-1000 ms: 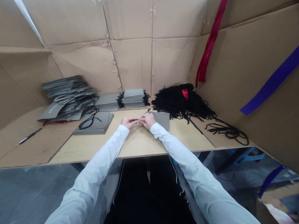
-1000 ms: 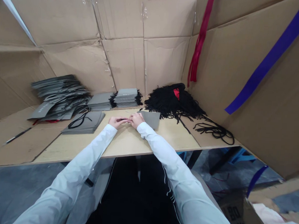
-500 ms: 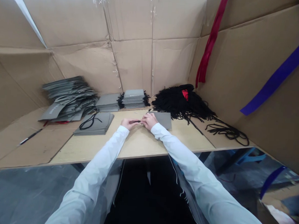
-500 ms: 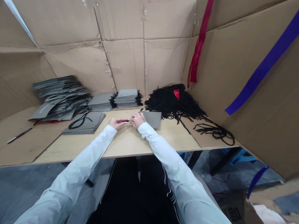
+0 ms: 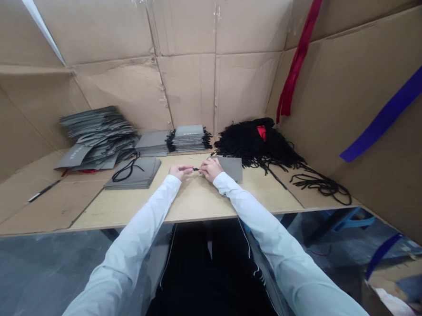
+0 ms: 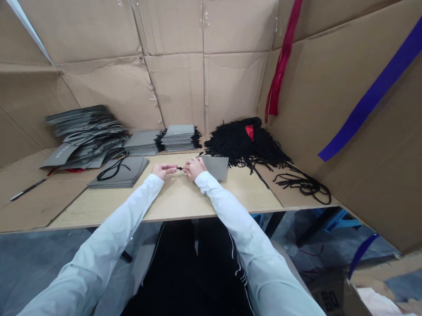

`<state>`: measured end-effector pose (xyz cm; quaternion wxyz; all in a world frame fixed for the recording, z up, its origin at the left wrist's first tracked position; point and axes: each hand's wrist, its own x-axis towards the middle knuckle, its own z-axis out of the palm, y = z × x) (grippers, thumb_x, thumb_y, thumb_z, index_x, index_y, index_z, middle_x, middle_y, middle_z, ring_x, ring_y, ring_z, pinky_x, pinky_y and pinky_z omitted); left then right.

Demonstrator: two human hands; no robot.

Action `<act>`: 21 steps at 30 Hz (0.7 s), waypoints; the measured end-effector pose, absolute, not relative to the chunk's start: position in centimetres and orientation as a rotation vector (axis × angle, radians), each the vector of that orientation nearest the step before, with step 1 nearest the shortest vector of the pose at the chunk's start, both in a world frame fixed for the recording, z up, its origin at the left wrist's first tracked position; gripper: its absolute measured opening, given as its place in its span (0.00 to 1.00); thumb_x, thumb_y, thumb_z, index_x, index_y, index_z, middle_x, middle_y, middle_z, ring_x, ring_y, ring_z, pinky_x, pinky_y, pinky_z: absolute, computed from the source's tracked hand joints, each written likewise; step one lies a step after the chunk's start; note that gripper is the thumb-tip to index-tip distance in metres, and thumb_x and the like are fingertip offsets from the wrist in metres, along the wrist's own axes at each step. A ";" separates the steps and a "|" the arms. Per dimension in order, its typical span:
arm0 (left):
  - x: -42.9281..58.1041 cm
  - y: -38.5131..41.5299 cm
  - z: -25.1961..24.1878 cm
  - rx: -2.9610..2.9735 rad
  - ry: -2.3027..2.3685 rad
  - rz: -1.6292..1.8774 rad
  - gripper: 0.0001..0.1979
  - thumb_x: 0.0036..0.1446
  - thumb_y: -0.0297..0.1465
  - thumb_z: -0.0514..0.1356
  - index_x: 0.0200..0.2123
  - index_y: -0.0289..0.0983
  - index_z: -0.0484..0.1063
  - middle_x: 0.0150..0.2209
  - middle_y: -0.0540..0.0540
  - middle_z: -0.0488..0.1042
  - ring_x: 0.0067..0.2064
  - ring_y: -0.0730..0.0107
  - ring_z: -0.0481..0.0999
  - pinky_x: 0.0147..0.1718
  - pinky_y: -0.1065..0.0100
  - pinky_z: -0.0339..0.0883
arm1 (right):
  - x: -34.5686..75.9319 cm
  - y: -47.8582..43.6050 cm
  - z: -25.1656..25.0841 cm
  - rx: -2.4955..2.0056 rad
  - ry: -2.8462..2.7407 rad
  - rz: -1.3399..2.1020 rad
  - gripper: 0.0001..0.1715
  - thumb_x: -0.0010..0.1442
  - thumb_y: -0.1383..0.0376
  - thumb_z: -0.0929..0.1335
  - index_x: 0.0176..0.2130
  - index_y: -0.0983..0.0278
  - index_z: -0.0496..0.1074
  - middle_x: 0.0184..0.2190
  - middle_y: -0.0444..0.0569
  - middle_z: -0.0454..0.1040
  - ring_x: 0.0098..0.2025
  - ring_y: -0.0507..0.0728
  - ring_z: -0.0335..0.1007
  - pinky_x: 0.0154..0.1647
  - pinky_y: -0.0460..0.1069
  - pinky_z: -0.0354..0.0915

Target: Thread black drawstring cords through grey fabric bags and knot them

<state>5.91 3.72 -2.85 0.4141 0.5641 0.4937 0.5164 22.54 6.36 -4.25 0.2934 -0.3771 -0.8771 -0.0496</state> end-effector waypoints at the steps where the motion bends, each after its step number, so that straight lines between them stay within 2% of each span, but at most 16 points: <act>1: 6.0 3.8 -2.9 1.383 1.231 1.304 0.14 0.27 0.28 0.66 0.25 0.30 0.74 0.25 0.42 0.74 0.31 0.64 0.72 0.40 0.61 0.63 | 22.5 6.4 -4.3 -1.005 -2.336 -0.134 0.14 0.55 0.61 0.60 0.31 0.62 0.73 0.32 0.49 0.70 0.39 0.55 0.56 0.41 0.52 0.44; 5: 5.9 4.1 -3.2 1.361 1.213 1.315 0.14 0.28 0.28 0.65 0.25 0.30 0.73 0.22 0.44 0.73 0.28 0.67 0.72 0.38 0.62 0.63 | 22.6 6.5 -4.4 -0.994 -2.331 -0.143 0.12 0.54 0.63 0.61 0.30 0.62 0.73 0.32 0.48 0.70 0.39 0.55 0.55 0.40 0.52 0.44; 11: 5.2 4.6 -3.4 1.523 1.211 1.313 0.22 0.29 0.29 0.64 0.34 0.30 0.70 0.17 0.50 0.70 0.23 0.70 0.70 0.33 0.63 0.64 | 22.7 6.6 -4.6 -0.956 -2.371 -0.186 0.13 0.54 0.62 0.61 0.30 0.62 0.73 0.33 0.49 0.70 0.39 0.56 0.54 0.41 0.53 0.43; 21: 5.1 4.5 -3.5 1.591 1.183 1.391 0.20 0.30 0.26 0.63 0.32 0.32 0.65 0.15 0.53 0.68 0.21 0.73 0.69 0.28 0.68 0.64 | 22.5 6.6 -4.5 -0.937 -2.393 -0.225 0.12 0.53 0.64 0.61 0.29 0.62 0.72 0.33 0.48 0.71 0.38 0.55 0.54 0.41 0.53 0.43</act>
